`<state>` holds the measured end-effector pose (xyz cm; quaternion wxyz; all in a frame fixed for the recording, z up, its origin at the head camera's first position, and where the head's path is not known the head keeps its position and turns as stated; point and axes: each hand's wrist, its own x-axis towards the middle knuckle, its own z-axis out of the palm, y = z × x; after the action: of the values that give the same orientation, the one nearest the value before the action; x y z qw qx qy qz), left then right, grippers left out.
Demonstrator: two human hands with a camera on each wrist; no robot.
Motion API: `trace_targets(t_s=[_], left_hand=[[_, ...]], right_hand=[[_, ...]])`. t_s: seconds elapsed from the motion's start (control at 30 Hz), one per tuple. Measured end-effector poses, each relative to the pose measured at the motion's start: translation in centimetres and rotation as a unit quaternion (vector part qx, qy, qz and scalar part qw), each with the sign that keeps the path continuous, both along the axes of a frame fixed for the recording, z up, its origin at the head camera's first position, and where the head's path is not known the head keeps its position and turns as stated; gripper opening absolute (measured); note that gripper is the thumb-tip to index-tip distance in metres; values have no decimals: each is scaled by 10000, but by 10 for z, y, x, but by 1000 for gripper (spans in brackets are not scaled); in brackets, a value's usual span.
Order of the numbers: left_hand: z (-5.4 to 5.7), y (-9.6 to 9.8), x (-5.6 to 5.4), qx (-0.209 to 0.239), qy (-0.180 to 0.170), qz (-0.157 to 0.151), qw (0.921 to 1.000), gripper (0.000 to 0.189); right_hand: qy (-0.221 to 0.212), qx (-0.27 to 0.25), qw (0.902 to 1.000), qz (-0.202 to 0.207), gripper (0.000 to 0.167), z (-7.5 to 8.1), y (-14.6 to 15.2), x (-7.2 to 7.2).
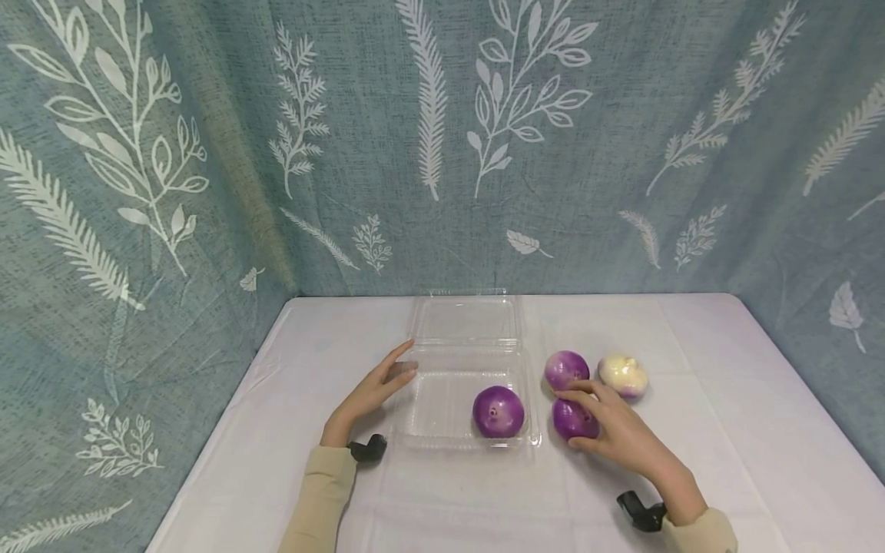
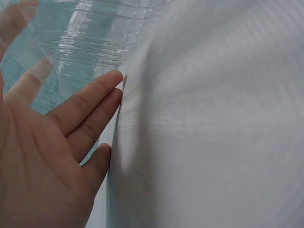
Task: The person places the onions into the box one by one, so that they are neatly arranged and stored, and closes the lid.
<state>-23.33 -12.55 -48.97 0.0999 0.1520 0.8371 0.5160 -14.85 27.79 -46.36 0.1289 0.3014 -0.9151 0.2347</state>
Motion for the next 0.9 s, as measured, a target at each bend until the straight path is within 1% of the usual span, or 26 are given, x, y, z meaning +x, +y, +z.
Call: trace_targets(t_s=[0.1, 0.17, 0.2, 0.33, 0.43, 0.5, 0.63, 0.7, 0.9], left_hand=[[15, 2, 7, -10, -69, -107, 9999, 62], [16, 2, 7, -39, -114, -120, 9999, 62], [14, 2, 7, -33, -82, -116, 9999, 62], [-6, -1, -3, -3, -16, 12, 10000, 61], [-8, -2, -3, 17, 1, 49, 10000, 61], [-9, -2, -3, 28, 6, 51, 10000, 60], [-8, -1, -2, -26, 7, 60, 10000, 60], [-4, -1, -1, -8, -8, 33, 10000, 60], [24, 2, 13, -26, -62, -91, 9999, 60]], right_hand=[[-3, 0, 10000, 4, 68, 0, 0, 0], [19, -1, 10000, 13, 67, 0, 0, 1], [31, -4, 10000, 22, 67, 0, 0, 1], [85, -57, 9999, 42, 66, 3, -2, 1], [45, -103, 9999, 40, 66, 7, -3, 0], [-70, -136, 9999, 17, 66, 10, -4, 0], [-256, -228, 9994, -27, 66, 16, -5, -1], [-233, -251, 9994, -48, 66, 19, -6, -2], [28, -219, 9996, -179, 68, 26, -8, -5]])
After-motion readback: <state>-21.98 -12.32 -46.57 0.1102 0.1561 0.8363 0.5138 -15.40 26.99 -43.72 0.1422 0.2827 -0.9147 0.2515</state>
